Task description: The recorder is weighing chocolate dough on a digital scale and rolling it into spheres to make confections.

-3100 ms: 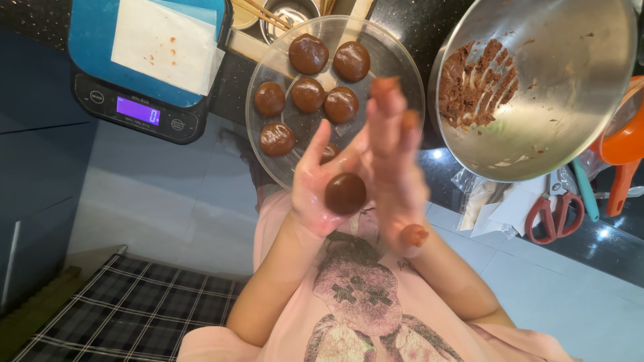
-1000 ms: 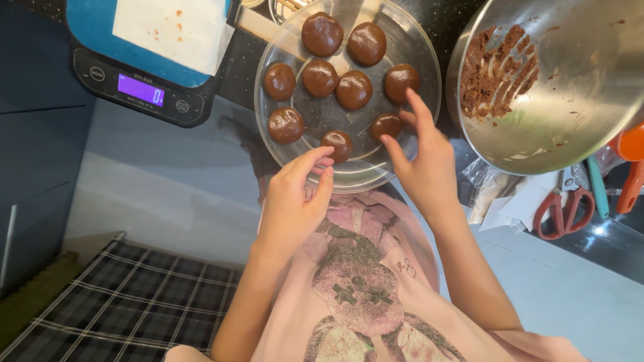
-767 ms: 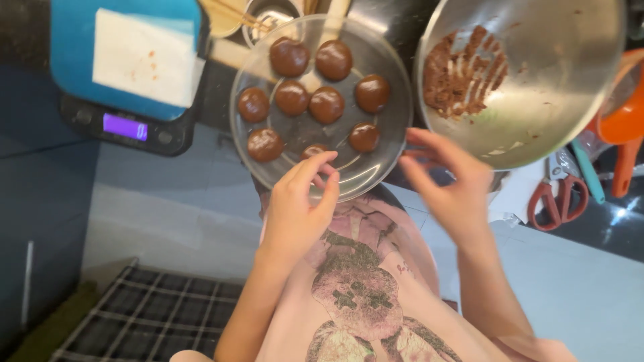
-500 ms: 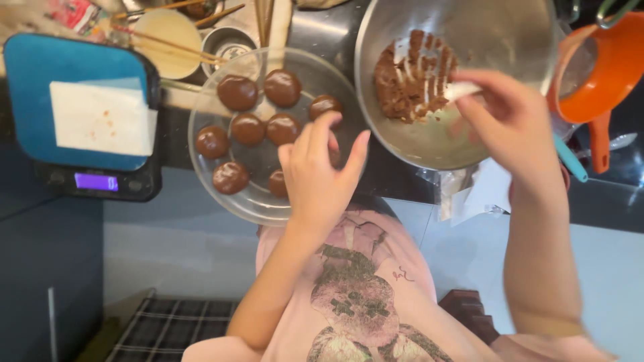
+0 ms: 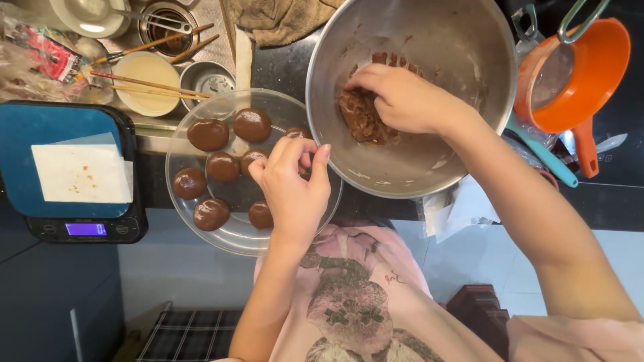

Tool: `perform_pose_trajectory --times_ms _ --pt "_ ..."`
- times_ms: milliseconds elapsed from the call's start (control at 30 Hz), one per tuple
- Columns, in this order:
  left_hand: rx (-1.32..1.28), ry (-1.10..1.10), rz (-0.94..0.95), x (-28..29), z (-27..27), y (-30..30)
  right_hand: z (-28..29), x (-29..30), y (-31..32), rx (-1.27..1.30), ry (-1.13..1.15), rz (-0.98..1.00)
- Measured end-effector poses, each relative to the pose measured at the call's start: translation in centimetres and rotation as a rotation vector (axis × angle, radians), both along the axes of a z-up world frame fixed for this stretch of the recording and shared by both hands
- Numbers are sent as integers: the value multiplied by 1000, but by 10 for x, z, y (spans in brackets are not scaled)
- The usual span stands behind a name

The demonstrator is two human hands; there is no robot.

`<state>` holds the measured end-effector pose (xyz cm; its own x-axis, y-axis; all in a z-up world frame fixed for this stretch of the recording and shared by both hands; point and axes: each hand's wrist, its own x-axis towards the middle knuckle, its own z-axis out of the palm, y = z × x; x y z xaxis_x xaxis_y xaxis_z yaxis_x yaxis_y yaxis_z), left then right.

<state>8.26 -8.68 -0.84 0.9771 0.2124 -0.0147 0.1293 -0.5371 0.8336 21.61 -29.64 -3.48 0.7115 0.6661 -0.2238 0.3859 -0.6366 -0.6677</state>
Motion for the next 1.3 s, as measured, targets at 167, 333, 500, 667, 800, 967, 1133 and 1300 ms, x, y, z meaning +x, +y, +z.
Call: perform_pose_trajectory --times_ms 167,333,500,667,800,967,1133,1300 --pt "-10 -3 6 1 -2 0 0 4 0 -63 102 98" --pt "-22 4 12 2 -1 -1 11 3 7 -145 139 143" --pt "-23 20 21 1 -2 -1 18 1 17 -240 206 142" --pt "2 20 9 1 0 0 2 0 7 -260 240 214" --pt "5 21 3 3 3 0 4 0 -2 -187 227 200" --pt "34 16 -13 3 1 2 7 -2 -15 -66 215 -5" --pt "67 -9 -25 7 4 2 22 -12 -22 78 197 -153" --pt "102 -15 -48 8 7 5 22 -26 -44 395 270 -319"
